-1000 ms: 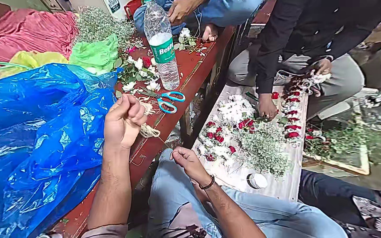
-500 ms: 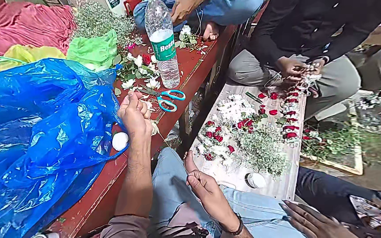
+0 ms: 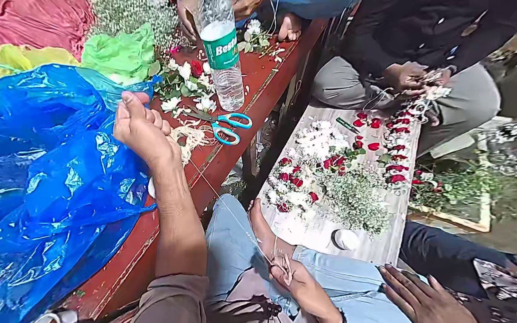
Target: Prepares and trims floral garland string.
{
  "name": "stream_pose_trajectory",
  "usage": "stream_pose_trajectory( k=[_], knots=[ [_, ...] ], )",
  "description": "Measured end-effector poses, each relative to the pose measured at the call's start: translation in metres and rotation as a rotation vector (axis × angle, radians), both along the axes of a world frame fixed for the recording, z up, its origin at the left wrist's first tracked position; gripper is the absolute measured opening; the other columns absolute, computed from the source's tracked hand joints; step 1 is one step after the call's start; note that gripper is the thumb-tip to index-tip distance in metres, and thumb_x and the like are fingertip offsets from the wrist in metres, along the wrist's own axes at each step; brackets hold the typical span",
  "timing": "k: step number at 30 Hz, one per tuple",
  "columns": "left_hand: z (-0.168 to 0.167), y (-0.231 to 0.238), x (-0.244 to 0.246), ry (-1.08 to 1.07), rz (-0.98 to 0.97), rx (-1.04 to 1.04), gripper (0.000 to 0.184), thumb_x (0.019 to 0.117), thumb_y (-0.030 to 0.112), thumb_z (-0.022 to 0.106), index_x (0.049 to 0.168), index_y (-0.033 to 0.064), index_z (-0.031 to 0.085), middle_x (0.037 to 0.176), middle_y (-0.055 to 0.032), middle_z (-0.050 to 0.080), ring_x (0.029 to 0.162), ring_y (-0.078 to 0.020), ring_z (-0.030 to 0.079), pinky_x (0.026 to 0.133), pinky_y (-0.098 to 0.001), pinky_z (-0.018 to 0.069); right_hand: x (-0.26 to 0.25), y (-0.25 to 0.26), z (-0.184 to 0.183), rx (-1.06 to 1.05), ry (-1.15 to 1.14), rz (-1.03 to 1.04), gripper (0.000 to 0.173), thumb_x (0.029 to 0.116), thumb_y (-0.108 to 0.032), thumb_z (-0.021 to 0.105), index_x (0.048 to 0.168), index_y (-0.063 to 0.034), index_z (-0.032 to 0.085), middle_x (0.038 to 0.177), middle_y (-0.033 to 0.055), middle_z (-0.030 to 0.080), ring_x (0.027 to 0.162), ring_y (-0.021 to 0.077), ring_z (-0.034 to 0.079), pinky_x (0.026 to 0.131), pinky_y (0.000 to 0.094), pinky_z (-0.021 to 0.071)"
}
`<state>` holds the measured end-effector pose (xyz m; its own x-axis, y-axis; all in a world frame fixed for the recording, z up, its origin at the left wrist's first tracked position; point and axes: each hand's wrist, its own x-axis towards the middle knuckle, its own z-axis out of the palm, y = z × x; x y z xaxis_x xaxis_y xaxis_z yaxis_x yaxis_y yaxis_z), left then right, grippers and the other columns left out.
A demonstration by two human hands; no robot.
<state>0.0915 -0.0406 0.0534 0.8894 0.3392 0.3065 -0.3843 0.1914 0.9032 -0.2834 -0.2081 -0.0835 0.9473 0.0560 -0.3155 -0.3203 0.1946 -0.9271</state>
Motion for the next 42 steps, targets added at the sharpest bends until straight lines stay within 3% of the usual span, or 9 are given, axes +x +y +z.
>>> stream_pose_trajectory(
  k=[8, 18, 23, 26, 29, 32, 34, 38, 42],
  knots=[
    [0.005, 0.021, -0.014, 0.018, -0.196, -0.036, 0.035, 0.1134, 0.025, 0.034, 0.089, 0.0139, 0.056, 0.054, 0.0095, 0.032, 0.042, -0.0052, 0.032, 0.041, -0.0198, 0.032, -0.013, -0.06, -0.039, 0.201, -0.22, 0.074, 0.024, 0.1074, -0.025, 0.054, 0.098, -0.0083, 0.069, 0.074, -0.0058, 0.061, 0.061, -0.0011, 0.051, 0.055, 0.0161, 0.0417],
    [-0.009, 0.084, -0.011, -0.099, -0.432, -0.127, 0.032, 0.1113, 0.02, 0.026, 0.097, 0.0133, 0.054, 0.069, 0.0068, 0.046, 0.058, -0.0035, 0.045, 0.057, -0.0157, 0.0419, -0.007, -0.157, 0.011, -0.176, -0.227, -0.036, 0.019, 0.1043, -0.026, 0.059, 0.099, -0.012, 0.071, 0.078, -0.0121, 0.063, 0.068, -0.0043, 0.054, 0.062, 0.0164, 0.0452],
    [0.001, 0.06, -0.03, -0.008, -0.427, -0.004, 0.037, 0.1134, 0.03, 0.024, 0.1, 0.0195, 0.057, 0.062, 0.0121, 0.04, 0.049, -0.0005, 0.039, 0.048, -0.0147, 0.0374, -0.014, -0.177, -0.076, -0.244, 0.02, 0.086, 0.019, 0.1016, -0.021, 0.061, 0.093, -0.0094, 0.073, 0.078, -0.008, 0.066, 0.07, -0.0003, 0.056, 0.067, 0.0225, 0.0484],
    [0.016, 0.028, -0.05, 0.012, -0.481, 0.013, 0.038, 0.1137, 0.027, 0.028, 0.094, 0.0174, 0.058, 0.059, 0.0105, 0.038, 0.047, -0.005, 0.038, 0.047, -0.0196, 0.038, -0.005, -0.156, -0.106, -0.396, 0.215, 0.367, 0.022, 0.0974, -0.026, 0.065, 0.096, -0.0071, 0.075, 0.09, 0.0026, 0.071, 0.084, 0.0103, 0.064, 0.082, 0.0362, 0.0531],
    [0.022, 0.018, -0.059, -0.002, -0.593, -0.001, 0.038, 0.1137, 0.023, 0.028, 0.094, 0.0132, 0.058, 0.06, 0.0081, 0.038, 0.047, -0.0068, 0.039, 0.046, -0.0207, 0.0383, 0.031, -0.114, -0.1, -0.569, 0.285, 0.539, 0.051, 0.0907, -0.044, 0.073, 0.128, -0.0109, 0.068, 0.12, 0.0129, 0.07, 0.115, 0.0277, 0.065, 0.102, 0.0574, 0.0492],
    [0.038, -0.02, -0.084, 0.146, -0.266, 0.0, 0.035, 0.1125, 0.025, 0.025, 0.086, 0.0187, 0.048, 0.058, 0.0098, 0.027, 0.045, -0.0015, 0.027, 0.045, -0.0134, 0.0286, 0.081, -0.066, -0.083, -0.694, 0.074, 0.411, 0.083, 0.0854, -0.056, 0.073, 0.153, -0.0144, 0.048, 0.152, 0.0111, 0.053, 0.143, 0.0288, 0.046, 0.12, 0.0619, 0.0299],
    [0.028, 0.016, -0.07, 0.038, -0.575, 0.038, 0.038, 0.1136, 0.027, 0.026, 0.098, 0.0159, 0.058, 0.062, 0.0084, 0.04, 0.048, -0.0036, 0.04, 0.047, -0.016, 0.0377, 0.114, -0.027, -0.074, -0.538, -0.139, 0.287, 0.088, 0.0896, -0.058, 0.069, 0.161, -0.0184, 0.036, 0.164, 0.0042, 0.04, 0.153, 0.0214, 0.033, 0.126, 0.0593, 0.0202],
    [0.025, 0.025, -0.059, -0.01, -0.596, 0.009, 0.038, 0.1131, 0.028, 0.027, 0.098, 0.0145, 0.06, 0.062, 0.0066, 0.04, 0.047, -0.0056, 0.04, 0.045, -0.018, 0.038, 0.155, 0.035, -0.067, -0.227, -0.319, 0.136, 0.071, 0.0967, -0.048, 0.064, 0.158, -0.0216, 0.042, 0.16, -0.0054, 0.045, 0.151, 0.0138, 0.034, 0.127, 0.0609, 0.015],
    [0.026, 0.027, -0.057, 0.002, -0.604, -0.027, 0.039, 0.1133, 0.027, 0.026, 0.097, 0.0142, 0.059, 0.062, 0.0058, 0.04, 0.047, -0.0066, 0.04, 0.046, -0.0191, 0.0385, 0.166, 0.063, -0.076, -0.501, -0.366, -0.309, 0.037, 0.0923, -0.04, 0.07, 0.118, -0.0142, 0.071, 0.117, 0.0025, 0.067, 0.116, 0.0186, 0.059, 0.103, 0.0469, 0.047]
  ],
)
